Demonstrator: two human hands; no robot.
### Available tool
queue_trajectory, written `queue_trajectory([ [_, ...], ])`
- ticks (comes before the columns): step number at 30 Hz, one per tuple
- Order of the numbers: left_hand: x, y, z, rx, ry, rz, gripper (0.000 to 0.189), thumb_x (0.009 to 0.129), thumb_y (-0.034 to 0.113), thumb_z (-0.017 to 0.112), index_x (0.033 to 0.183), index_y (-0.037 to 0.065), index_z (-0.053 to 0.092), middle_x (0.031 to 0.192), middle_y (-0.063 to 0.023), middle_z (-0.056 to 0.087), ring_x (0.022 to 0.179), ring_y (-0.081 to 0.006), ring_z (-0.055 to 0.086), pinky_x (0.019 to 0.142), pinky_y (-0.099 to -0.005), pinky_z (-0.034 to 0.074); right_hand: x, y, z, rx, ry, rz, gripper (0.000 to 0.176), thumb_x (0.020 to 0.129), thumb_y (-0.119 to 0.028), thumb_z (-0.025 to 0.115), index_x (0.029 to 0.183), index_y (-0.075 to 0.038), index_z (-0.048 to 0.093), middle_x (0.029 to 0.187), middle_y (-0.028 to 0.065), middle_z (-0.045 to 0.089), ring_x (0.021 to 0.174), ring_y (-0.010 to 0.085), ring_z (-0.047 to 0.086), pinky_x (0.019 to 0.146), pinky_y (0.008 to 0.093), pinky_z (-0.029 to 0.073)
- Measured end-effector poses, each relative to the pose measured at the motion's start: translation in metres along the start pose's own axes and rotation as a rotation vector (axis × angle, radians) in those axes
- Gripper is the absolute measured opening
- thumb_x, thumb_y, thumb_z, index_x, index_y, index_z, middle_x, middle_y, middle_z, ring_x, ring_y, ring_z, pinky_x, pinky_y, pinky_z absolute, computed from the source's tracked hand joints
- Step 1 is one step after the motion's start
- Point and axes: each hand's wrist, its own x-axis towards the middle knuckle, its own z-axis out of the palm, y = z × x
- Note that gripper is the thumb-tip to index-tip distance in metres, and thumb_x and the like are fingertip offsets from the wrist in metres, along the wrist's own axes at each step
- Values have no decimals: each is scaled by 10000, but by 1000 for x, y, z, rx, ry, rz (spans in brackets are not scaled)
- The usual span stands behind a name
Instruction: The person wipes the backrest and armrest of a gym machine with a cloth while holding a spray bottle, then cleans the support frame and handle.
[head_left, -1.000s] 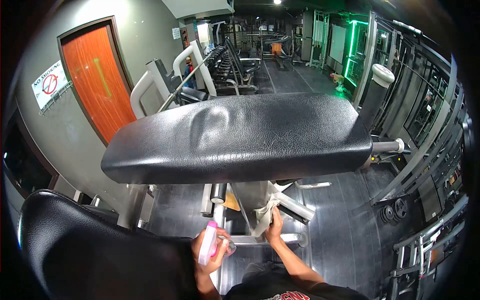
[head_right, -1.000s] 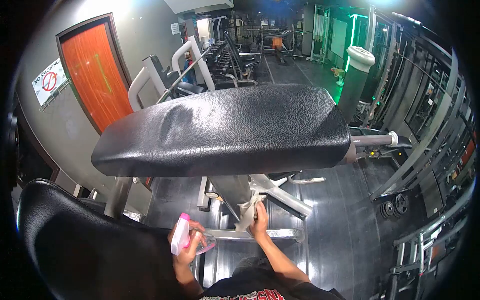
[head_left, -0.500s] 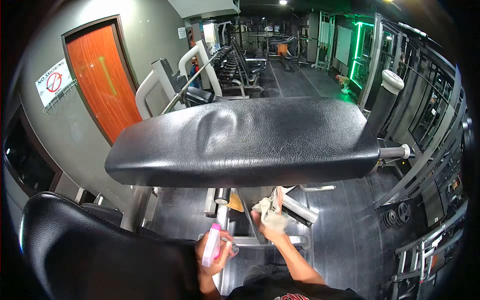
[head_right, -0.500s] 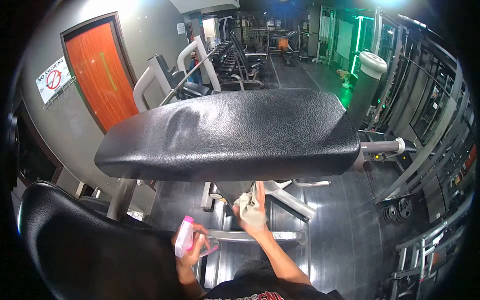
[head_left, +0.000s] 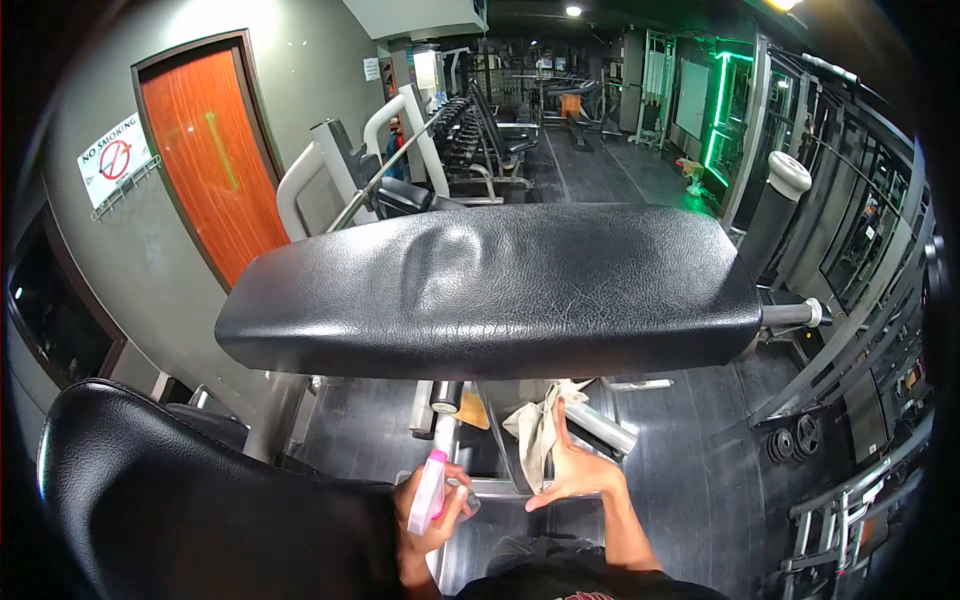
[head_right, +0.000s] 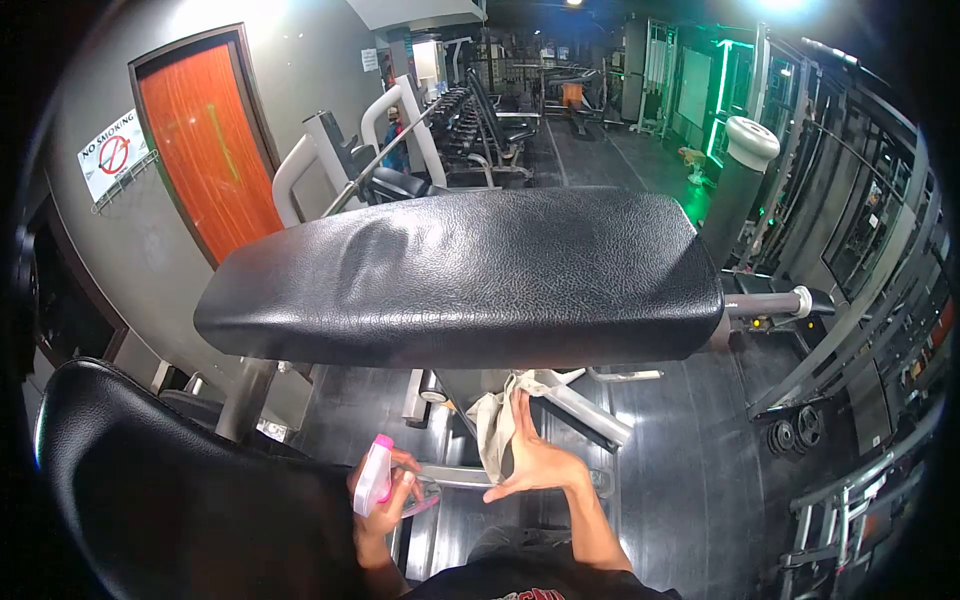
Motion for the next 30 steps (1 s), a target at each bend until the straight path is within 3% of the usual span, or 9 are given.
queue_trajectory([
  [4, 0, -1, 0, -17, 7, 41, 188, 838, -75, 581, 1015, -41, 528, 836, -134, 640, 582, -128, 629, 537, -260, 510, 3, 24, -3, 223, 16, -119, 1467, 602, -612, 784, 1382, 50, -268, 1460, 329, -239, 1386, 394, -199, 1150, 429, 3],
  [5, 0, -2, -1, -14, 6, 55, 187, 837, -81, 574, 1013, -44, 525, 840, -140, 637, 581, -131, 626, 539, -261, 506, 7, 27, 5, 203, 115, -160, 1287, 742, -476, 741, 1401, 53, -230, 1489, 282, -228, 1395, 350, -204, 1150, 414, -2],
  [6, -1, -3, -1, -10, 5, 58, 187, 837, -81, 574, 1013, -44, 525, 840, -140, 637, 581, -131, 626, 539, -261, 506, 11, 27, 20, 145, 315, -142, 1048, 822, -305, 689, 1442, 82, -63, 1525, 286, -44, 1432, 357, -17, 1151, 408, 85],
  [8, -2, -6, -2, -76, 18, -9, 198, 833, -90, 566, 1020, -50, 516, 833, -143, 630, 578, -140, 622, 543, -264, 500, 30, 2, 43, 391, 740, 31, 814, 836, -201, 661, 1429, 86, 183, 1482, 266, 229, 1387, 344, 236, 1122, 401, 210],
  [11, -3, -12, -4, -65, 33, 12, 200, 838, -90, 559, 1028, -55, 508, 828, -148, 624, 580, -149, 623, 541, -267, 499, 55, 24, 68, 102, 1086, -38, 519, 852, -100, 599, 1321, 40, 426, 1339, 232, 442, 1263, 369, 421, 1062, 404, 323],
  [16, -4, -22, -8, -43, 24, 21, 202, 846, -89, 549, 1039, -62, 497, 829, -155, 618, 579, -154, 623, 540, -273, 500, 50, 91, 84, -45, 1097, -191, 430, 792, 30, 493, 1220, -1, 526, 1307, 228, 472, 1201, 397, 476, 1009, 410, 391],
  [24, 0, -15, -5, -90, 44, -11, 203, 851, -76, 553, 1046, -62, 499, 832, -149, 617, 579, -157, 625, 550, -272, 500, 29, 114, 109, 187, 1007, 73, 449, 803, 53, 535, 1248, 6, 508, 1187, 195, 568, 1112, 338, 562, 945, 349, 428],
  [27, 0, -17, -7, -45, 26, 0, 208, 852, -69, 558, 1051, -60, 499, 835, -146, 618, 579, -158, 626, 555, -271, 498, 51, 52, 70, 353, 1123, -69, 374, 879, -80, 611, 1225, 23, 512, 1089, 158, 624, 1021, 237, 593, 897, 323, 434],
  [30, -1, -15, -5, -38, 52, -1, 208, 852, -66, 563, 1051, -59, 504, 838, -145, 620, 581, -155, 626, 554, -273, 497, 73, -4, 31, 204, 1172, -310, 360, 855, -98, 656, 1164, 52, 545, 1142, 177, 581, 1055, 278, 568, 939, 317, 398],
])
